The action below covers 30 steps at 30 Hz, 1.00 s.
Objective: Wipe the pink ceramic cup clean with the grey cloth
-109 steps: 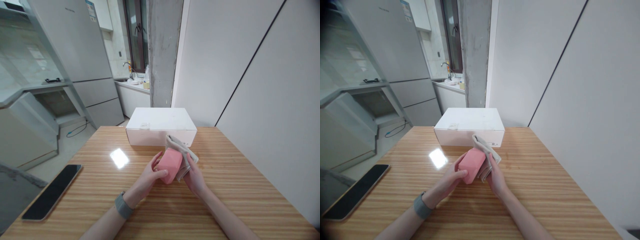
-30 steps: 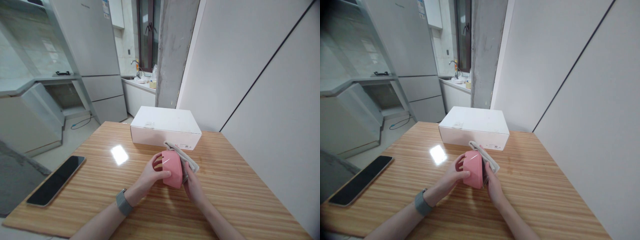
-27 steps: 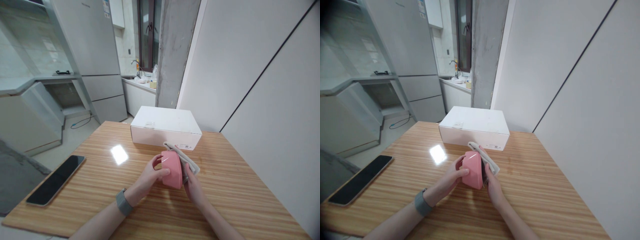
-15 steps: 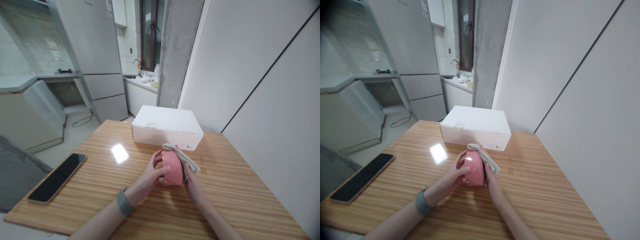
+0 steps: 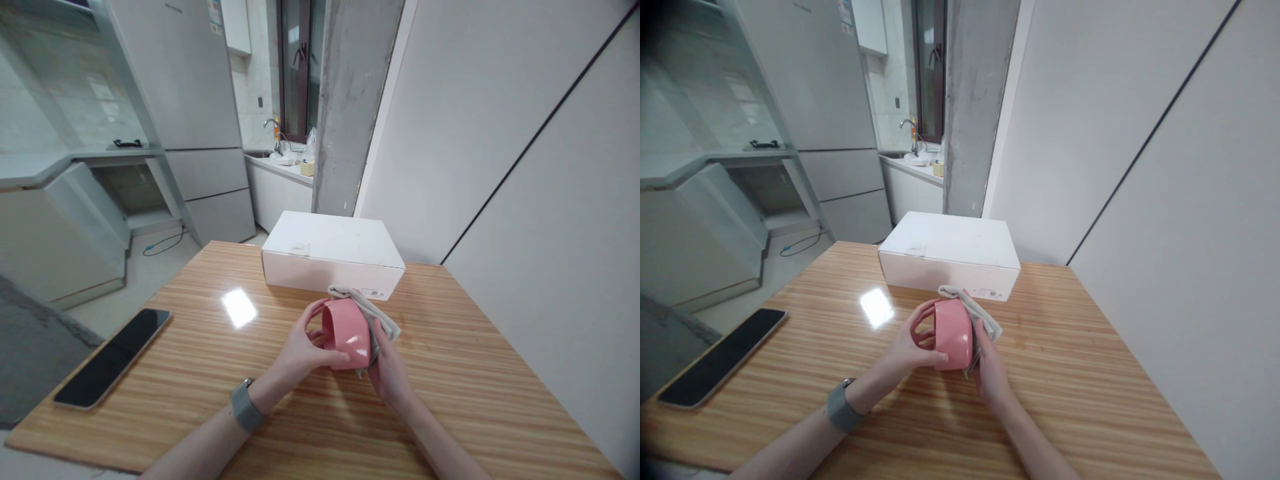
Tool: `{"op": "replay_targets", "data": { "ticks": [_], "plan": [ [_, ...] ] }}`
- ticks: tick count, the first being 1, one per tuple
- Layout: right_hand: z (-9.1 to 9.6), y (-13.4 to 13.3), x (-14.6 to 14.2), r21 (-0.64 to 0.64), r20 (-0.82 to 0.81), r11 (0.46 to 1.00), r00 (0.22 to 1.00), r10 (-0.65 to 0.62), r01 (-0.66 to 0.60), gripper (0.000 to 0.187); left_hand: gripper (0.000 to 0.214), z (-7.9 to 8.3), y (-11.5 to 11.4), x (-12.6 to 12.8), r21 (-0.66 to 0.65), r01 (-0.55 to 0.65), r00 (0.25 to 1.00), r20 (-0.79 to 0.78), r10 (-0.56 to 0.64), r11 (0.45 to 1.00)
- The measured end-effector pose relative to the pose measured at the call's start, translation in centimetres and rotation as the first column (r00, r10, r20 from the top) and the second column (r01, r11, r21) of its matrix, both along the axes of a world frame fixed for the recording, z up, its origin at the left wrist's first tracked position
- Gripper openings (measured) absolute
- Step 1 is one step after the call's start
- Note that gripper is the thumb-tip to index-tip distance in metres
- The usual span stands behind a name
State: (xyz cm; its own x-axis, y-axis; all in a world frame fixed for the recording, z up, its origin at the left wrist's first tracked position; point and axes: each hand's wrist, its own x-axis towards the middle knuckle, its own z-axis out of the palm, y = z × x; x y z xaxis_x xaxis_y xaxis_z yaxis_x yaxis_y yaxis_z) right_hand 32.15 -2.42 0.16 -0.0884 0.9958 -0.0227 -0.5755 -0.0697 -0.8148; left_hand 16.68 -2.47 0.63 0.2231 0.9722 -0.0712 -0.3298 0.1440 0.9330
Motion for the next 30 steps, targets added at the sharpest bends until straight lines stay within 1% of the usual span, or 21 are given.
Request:
{"op": "replay_targets", "data": {
  "ticks": [2, 4, 8, 12, 14, 16, 18, 20, 22, 24, 26, 30],
  "plan": [
    [0.1, -0.1, -0.1, -0.002, 0.01, 1.0, 1.0, -0.004, 0.004, 0.047, 0.095, 0.0, 0.0, 0.0, 0.006, -0.006, 1.0, -0.016, 0.006, 1.0],
    [0.1, -0.1, -0.1, 0.028, 0.022, 1.0, 1.0, -0.002, 0.001, 0.047, 0.092, 0.0, 0.0, 0.0, -0.023, -0.017, 1.0, -0.014, 0.017, 1.0],
    [-0.5, -0.2, 0.1, 0.055, 0.044, 0.997, 0.998, 0.052, -0.054, 0.049, 0.078, 0.0, 0.0, 0.0, -0.108, -0.053, 0.996, 0.064, 0.06, 0.993],
    [-1.0, -0.1, 0.3, 0.096, 0.053, 0.993, 0.997, 0.061, -0.066, 0.048, 0.071, 0.2, -0.2, -0.1, -0.164, 0.023, 0.981, 0.195, 0.009, 0.986],
    [-1.0, -0.1, 0.3, 0.097, 0.057, 0.994, 0.997, 0.053, -0.059, 0.046, 0.07, 0.2, -0.1, -0.2, -0.182, 0.044, 0.976, 0.219, -0.003, 0.982],
    [-0.8, -0.1, 0.2, 0.087, 0.058, 0.995, 0.997, 0.046, -0.05, 0.045, 0.071, 0.2, 0.0, -0.3, -0.179, 0.03, 0.98, 0.199, 0.007, 0.983],
    [-0.6, -0.2, 0.0, 0.069, 0.05, 0.997, 0.998, 0.035, -0.038, 0.045, 0.077, 0.1, 0.1, -0.4, -0.149, -0.006, 0.989, 0.142, 0.028, 0.989],
    [-0.5, -0.2, -0.1, 0.03, 0.033, 0.999, 0.999, 0.015, -0.016, 0.044, 0.092, 0.0, 0.2, -0.4, -0.115, -0.01, 0.997, 0.079, 0.02, 0.993],
    [-0.6, -0.1, 0.0, -0.033, 0.028, 0.999, 1.0, -0.007, 0.008, 0.043, 0.113, -0.1, 0.2, -0.2, -0.103, 0.018, 0.999, 0.038, -0.014, 0.995],
    [-0.8, 0.0, 0.2, -0.088, 0.027, 0.996, 0.999, -0.024, 0.027, 0.043, 0.126, 0.0, 0.0, 0.0, -0.1, 0.044, 0.999, 0.013, -0.042, 0.994],
    [-0.7, -0.1, 0.3, -0.112, 0.021, 0.993, 0.999, -0.027, 0.029, 0.044, 0.126, 0.2, -0.2, 0.1, -0.069, 0.04, 0.999, -0.023, -0.042, 0.997],
    [-0.2, -0.3, 0.1, -0.048, 0.003, 0.999, 1.0, 0.009, -0.008, 0.05, 0.104, 0.7, -0.4, 0.1, 0.046, -0.008, 0.995, -0.1, 0.013, 0.999]
  ]
}}
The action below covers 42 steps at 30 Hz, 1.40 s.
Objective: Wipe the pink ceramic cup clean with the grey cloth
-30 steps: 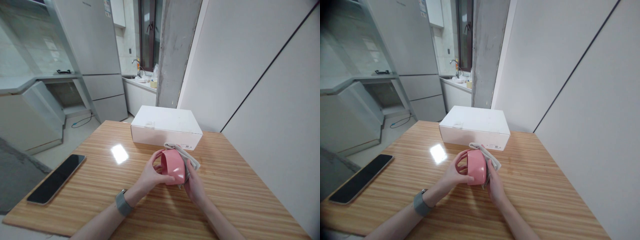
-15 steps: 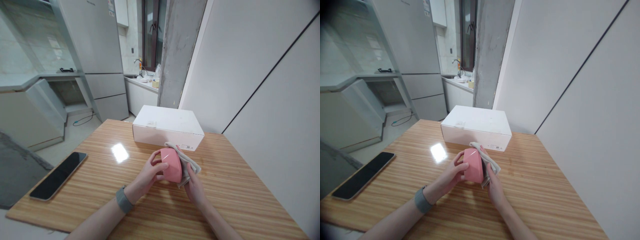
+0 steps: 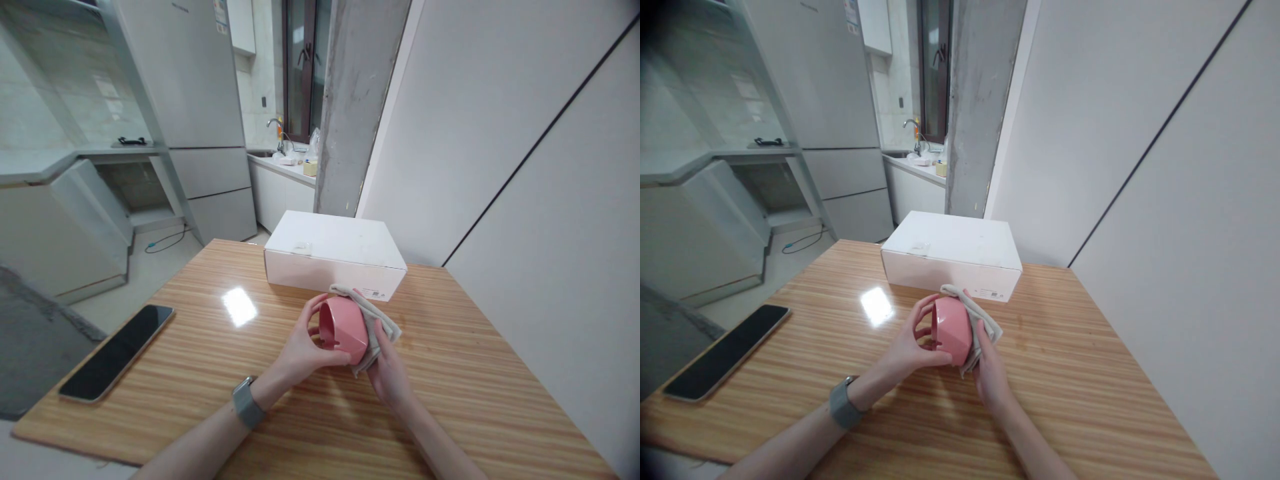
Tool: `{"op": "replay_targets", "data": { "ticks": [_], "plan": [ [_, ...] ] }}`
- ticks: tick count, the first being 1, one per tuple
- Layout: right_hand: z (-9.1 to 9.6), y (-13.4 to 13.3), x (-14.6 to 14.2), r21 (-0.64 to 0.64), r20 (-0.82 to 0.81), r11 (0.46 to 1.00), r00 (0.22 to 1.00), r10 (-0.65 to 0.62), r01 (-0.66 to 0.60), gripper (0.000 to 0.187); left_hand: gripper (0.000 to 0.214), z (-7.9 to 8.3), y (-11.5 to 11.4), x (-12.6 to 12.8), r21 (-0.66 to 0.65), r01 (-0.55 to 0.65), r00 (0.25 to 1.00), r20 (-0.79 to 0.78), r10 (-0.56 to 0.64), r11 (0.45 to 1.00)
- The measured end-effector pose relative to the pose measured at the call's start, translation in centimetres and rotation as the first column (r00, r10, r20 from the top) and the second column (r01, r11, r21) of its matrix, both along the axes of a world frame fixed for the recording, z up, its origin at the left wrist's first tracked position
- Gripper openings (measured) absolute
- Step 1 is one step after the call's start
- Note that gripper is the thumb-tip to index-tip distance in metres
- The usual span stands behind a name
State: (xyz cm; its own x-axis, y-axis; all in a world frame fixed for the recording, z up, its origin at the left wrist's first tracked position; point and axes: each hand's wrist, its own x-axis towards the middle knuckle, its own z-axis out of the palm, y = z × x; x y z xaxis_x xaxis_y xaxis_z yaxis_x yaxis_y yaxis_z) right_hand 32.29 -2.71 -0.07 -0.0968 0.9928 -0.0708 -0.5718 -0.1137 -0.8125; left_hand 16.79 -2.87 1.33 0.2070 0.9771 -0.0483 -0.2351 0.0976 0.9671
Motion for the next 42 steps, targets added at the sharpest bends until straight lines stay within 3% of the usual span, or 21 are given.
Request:
{"op": "replay_targets", "data": {
  "ticks": [4, 8, 15, 19, 22, 28, 32, 38, 42],
  "plan": [
    [0.1, 0.0, -0.1, 0.089, 0.008, 0.995, 0.999, 0.048, -0.048, 0.048, 0.09, -0.3, 0.2, -0.1, -0.006, -0.012, 1.0, -0.005, 0.012, 1.0],
    [-0.4, 0.3, 0.2, 0.192, 0.074, 0.979, 0.996, 0.052, -0.066, 0.042, 0.081, -1.1, 0.3, 0.0, -0.126, -0.004, 0.996, 0.093, 0.016, 0.992],
    [-0.8, 0.3, 0.3, 0.222, 0.142, 0.971, 0.988, 0.057, -0.087, 0.048, 0.076, -0.9, 0.1, 0.0, -0.291, 0.144, 0.953, 0.297, -0.054, 0.946],
    [-0.6, 0.5, 0.2, 0.193, 0.105, 0.979, 0.993, 0.044, -0.064, 0.047, 0.105, -1.0, 0.0, 0.2, -0.265, 0.152, 0.95, 0.306, -0.067, 0.952],
    [-0.2, 0.4, 0.1, 0.141, 0.05, 0.989, 0.998, 0.038, -0.045, 0.046, 0.123, -1.4, 0.1, 0.4, -0.225, 0.103, 0.977, 0.206, -0.056, 0.969],
    [0.2, 0.0, 0.0, 0.107, -0.008, 0.994, 0.999, 0.031, -0.03, 0.049, 0.113, -1.6, 0.4, 0.6, -0.08, -0.056, 0.998, -0.005, 0.055, 0.995],
    [0.1, 0.0, 0.0, 0.11, 0.002, 0.993, 0.999, 0.035, -0.035, 0.049, 0.109, -1.2, 0.2, 0.5, -0.049, -0.084, 0.994, -0.081, 0.079, 0.995],
    [0.1, -0.2, 0.0, 0.189, 0.083, 0.981, 0.996, 0.028, -0.044, 0.046, 0.113, -1.5, 0.3, 0.5, -0.023, -0.113, 0.994, 0.003, 0.113, 0.993],
    [-1.0, -0.3, 0.3, 0.265, 0.228, 0.961, 0.974, 0.019, -0.081, 0.041, 0.094, -1.8, 0.7, 0.2, -0.127, -0.077, 0.986, 0.138, 0.094, 0.989]
  ]
}}
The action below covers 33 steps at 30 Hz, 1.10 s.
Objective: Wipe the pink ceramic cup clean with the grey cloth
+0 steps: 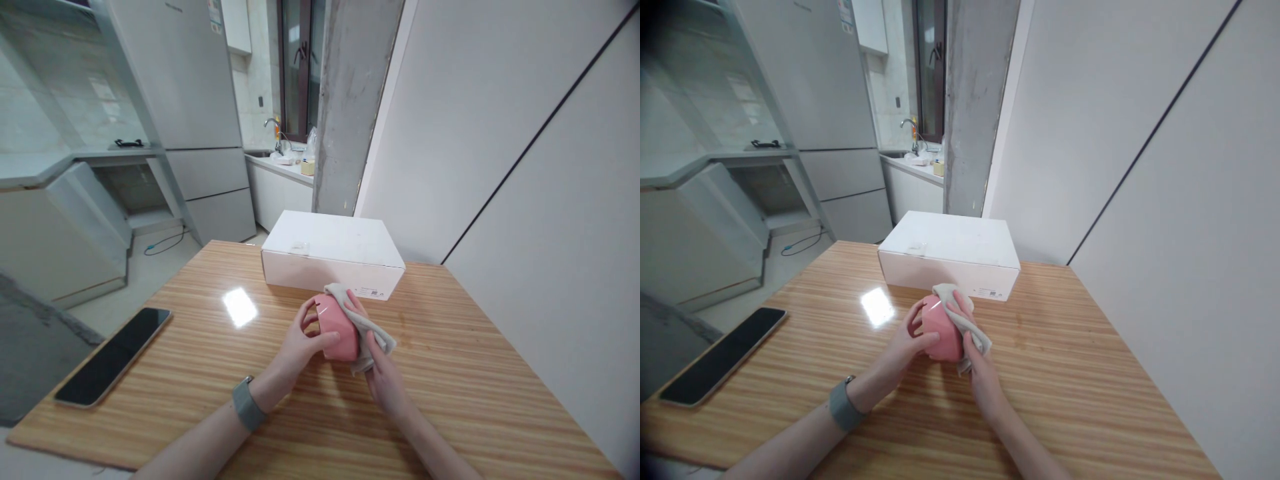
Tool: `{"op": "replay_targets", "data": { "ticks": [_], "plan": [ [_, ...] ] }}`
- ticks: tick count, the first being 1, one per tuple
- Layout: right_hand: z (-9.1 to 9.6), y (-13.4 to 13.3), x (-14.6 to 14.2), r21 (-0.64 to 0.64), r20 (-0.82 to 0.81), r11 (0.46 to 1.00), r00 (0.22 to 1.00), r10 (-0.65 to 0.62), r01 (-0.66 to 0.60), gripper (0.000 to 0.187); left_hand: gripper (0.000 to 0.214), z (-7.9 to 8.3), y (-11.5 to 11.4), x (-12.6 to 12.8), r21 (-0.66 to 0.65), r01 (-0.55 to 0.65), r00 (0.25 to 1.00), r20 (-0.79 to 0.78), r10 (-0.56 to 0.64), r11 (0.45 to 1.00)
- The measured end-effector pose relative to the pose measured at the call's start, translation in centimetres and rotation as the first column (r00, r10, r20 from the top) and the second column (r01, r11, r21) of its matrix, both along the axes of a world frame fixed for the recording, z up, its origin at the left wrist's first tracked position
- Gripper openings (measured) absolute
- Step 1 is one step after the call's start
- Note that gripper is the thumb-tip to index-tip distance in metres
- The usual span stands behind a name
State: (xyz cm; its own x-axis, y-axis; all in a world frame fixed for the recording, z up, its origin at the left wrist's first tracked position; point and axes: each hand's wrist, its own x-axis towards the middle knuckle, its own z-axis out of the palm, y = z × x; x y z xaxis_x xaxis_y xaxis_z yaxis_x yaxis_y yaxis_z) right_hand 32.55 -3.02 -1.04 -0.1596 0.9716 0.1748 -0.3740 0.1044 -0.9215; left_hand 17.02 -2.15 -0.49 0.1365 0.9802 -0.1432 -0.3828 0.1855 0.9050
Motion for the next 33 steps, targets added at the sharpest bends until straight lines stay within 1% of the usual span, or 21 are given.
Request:
{"op": "replay_targets", "data": {
  "ticks": [3, 4, 6, 9, 13, 14, 16, 19, 24, 28, 30, 33],
  "plan": [
    [-0.5, 0.1, 0.2, 0.037, 0.054, 0.999, 0.999, 0.003, -0.005, 0.038, 0.071, 0.2, -0.1, 0.0, -0.054, 0.076, 0.994, 0.082, -0.072, 0.996],
    [-0.5, 0.1, 0.2, 0.038, 0.048, 0.999, 0.999, 0.008, -0.01, 0.038, 0.067, 0.4, -0.2, 0.0, -0.058, 0.087, 0.993, 0.087, -0.082, 0.995],
    [-0.1, 0.0, 0.1, 0.018, 0.02, 0.999, 0.999, 0.032, -0.032, 0.038, 0.067, 0.7, -0.4, 0.0, -0.052, 0.075, 0.995, 0.07, -0.071, 0.996],
    [0.7, -0.1, 0.0, -0.027, -0.039, 0.999, 0.999, 0.034, -0.035, 0.04, 0.081, 1.0, -0.4, 0.0, -0.007, 0.081, 0.995, 0.052, -0.081, 0.997],
    [1.8, -0.2, -0.2, -0.104, -0.125, 0.994, 0.992, -0.026, 0.013, 0.05, 0.115, 1.0, -0.4, 0.1, 0.084, 0.089, 0.995, 0.03, -0.091, 0.993],
    [2.0, -0.2, -0.2, -0.119, -0.143, 0.993, 0.989, -0.033, 0.016, 0.051, 0.121, 0.9, -0.3, 0.1, 0.097, 0.085, 0.996, 0.011, -0.087, 0.992],
    [2.2, -0.3, -0.2, -0.136, -0.169, 0.991, 0.985, -0.03, 0.007, 0.052, 0.124, 0.8, -0.2, 0.2, 0.102, 0.085, 0.996, -0.039, -0.081, 0.991],
    [2.1, -0.2, -0.1, -0.132, -0.169, 0.991, 0.986, -0.004, -0.018, 0.051, 0.118, 0.6, 0.0, 0.1, 0.091, 0.076, 0.994, -0.09, -0.067, 0.993],
    [2.2, -0.1, -0.1, -0.126, -0.176, 0.991, 0.984, 0.024, -0.047, 0.05, 0.105, 0.3, 0.5, -0.3, 0.054, 0.04, 0.994, -0.104, -0.034, 0.998],
    [2.4, 0.0, -0.4, -0.095, -0.13, 0.995, 0.991, 0.0, -0.013, 0.049, 0.094, 0.3, 0.4, -0.2, 0.041, 0.02, 0.997, -0.071, -0.017, 0.999],
    [2.0, 0.1, -0.4, -0.081, -0.103, 0.997, 0.995, -0.005, -0.003, 0.048, 0.085, 0.5, 0.0, 0.0, 0.043, 0.012, 0.999, -0.041, -0.01, 0.999],
    [1.0, 0.2, -0.1, -0.048, -0.071, 0.999, 0.997, 0.014, -0.018, 0.04, 0.067, 0.8, -0.4, 0.2, 0.028, 0.037, 0.997, 0.066, -0.038, 0.999]
  ]
}}
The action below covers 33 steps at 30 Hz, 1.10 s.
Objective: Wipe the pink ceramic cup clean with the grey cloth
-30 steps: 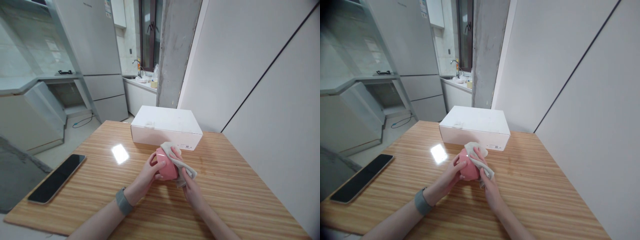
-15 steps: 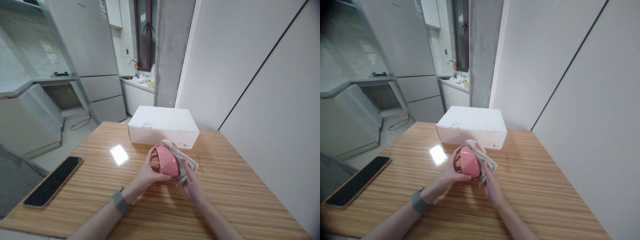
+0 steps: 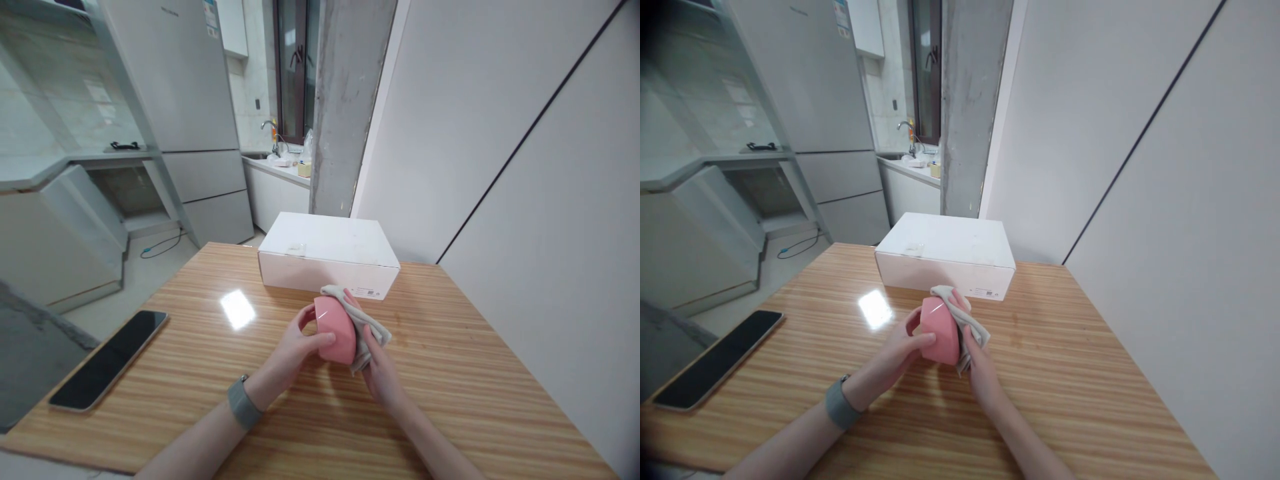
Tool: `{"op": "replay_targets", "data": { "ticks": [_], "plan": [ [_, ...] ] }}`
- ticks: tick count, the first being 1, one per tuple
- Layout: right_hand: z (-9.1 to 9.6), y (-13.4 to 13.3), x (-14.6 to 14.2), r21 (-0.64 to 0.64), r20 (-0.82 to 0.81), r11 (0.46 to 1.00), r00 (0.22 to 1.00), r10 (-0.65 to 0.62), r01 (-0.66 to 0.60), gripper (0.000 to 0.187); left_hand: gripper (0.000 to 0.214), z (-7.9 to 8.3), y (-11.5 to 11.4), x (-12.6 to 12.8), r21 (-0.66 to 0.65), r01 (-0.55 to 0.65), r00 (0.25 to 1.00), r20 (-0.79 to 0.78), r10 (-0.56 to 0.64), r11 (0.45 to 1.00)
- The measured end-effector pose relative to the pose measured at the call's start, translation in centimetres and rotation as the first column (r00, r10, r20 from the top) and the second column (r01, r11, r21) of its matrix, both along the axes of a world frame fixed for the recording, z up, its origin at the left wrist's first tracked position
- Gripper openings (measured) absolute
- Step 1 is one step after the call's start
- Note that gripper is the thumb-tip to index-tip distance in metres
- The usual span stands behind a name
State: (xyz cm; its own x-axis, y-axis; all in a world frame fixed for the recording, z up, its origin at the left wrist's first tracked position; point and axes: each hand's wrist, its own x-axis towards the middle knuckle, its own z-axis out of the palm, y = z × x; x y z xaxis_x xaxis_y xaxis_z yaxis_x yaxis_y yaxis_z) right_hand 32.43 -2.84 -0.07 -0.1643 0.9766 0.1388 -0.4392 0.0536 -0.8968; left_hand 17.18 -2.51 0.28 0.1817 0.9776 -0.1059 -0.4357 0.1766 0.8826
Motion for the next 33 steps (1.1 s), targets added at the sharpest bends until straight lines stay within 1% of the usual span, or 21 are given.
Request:
{"op": "replay_targets", "data": {
  "ticks": [3, 5, 7, 9, 11, 14, 17, 20, 23, 25, 28, 29, 31, 33],
  "plan": [
    [-1.0, 0.0, 0.3, 0.054, 0.05, 0.999, 0.999, 0.001, -0.003, 0.038, 0.06, -0.1, -0.1, -0.1, -0.052, 0.076, 0.992, 0.11, -0.07, 0.996],
    [-1.3, 0.0, 0.4, 0.091, 0.097, 0.996, 0.995, -0.019, 0.01, 0.038, 0.062, -0.2, 0.0, -0.2, -0.082, 0.102, 0.985, 0.149, -0.089, 0.991],
    [-1.4, 0.0, 0.4, 0.1, 0.117, 0.995, 0.993, -0.032, 0.02, 0.038, 0.066, -0.1, 0.0, -0.3, -0.102, 0.099, 0.984, 0.157, -0.083, 0.99],
    [-1.2, 0.1, 0.2, 0.068, 0.095, 0.997, 0.995, -0.031, 0.024, 0.04, 0.065, 0.2, -0.1, -0.3, -0.1, 0.094, 0.985, 0.151, -0.079, 0.99],
    [-0.8, 0.1, 0.0, 0.018, 0.049, 0.999, 0.998, -0.038, 0.037, 0.043, 0.067, 0.5, -0.3, -0.1, -0.063, 0.092, 0.986, 0.144, -0.082, 0.994],
    [-0.1, 0.1, -0.2, -0.057, -0.001, 0.996, 0.998, -0.068, 0.068, 0.048, 0.086, 0.7, -0.3, 0.0, 0.01, 0.085, 0.994, 0.071, -0.086, 0.996],
    [0.4, 0.0, -0.3, -0.109, -0.053, 0.99, 0.994, -0.096, 0.09, 0.049, 0.097, 0.6, -0.1, 0.0, 0.027, 0.06, 0.997, -0.046, -0.059, 0.998],
    [0.5, -0.1, -0.4, -0.155, -0.092, 0.986, 0.992, -0.082, 0.067, 0.052, 0.095, 0.4, 0.1, -0.2, 0.003, 0.029, 0.995, -0.099, -0.028, 1.0],
    [0.4, -0.1, -0.4, -0.206, -0.085, 0.978, 0.995, -0.053, 0.034, 0.057, 0.094, 0.3, 0.2, -0.1, -0.005, -0.025, 0.994, -0.107, 0.024, 1.0],
    [0.3, -0.1, -0.4, -0.194, -0.085, 0.981, 0.995, -0.043, 0.026, 0.057, 0.097, 0.1, 0.1, -0.1, -0.013, -0.046, 0.994, -0.095, 0.045, 0.999],
    [0.3, -0.1, -0.5, -0.133, -0.104, 0.991, 0.994, -0.031, 0.017, 0.05, 0.103, -0.1, 0.1, 0.0, -0.031, -0.018, 0.996, -0.085, 0.015, 0.999],
    [0.3, -0.1, -0.5, -0.112, -0.104, 0.994, 0.994, -0.03, 0.019, 0.048, 0.101, -0.2, 0.1, 0.0, -0.027, -0.007, 0.997, -0.083, 0.005, 1.0],
    [0.1, -0.2, -0.4, -0.071, -0.084, 0.997, 0.996, -0.031, 0.025, 0.045, 0.09, -0.1, 0.1, -0.2, -0.01, 0.009, 0.998, -0.067, -0.01, 1.0],
    [-0.4, -0.2, -0.3, -0.022, -0.038, 0.999, 0.999, -0.03, 0.029, 0.043, 0.078, 0.1, 0.0, -0.2, -0.008, 0.02, 1.0, -0.015, -0.02, 1.0]
  ]
}}
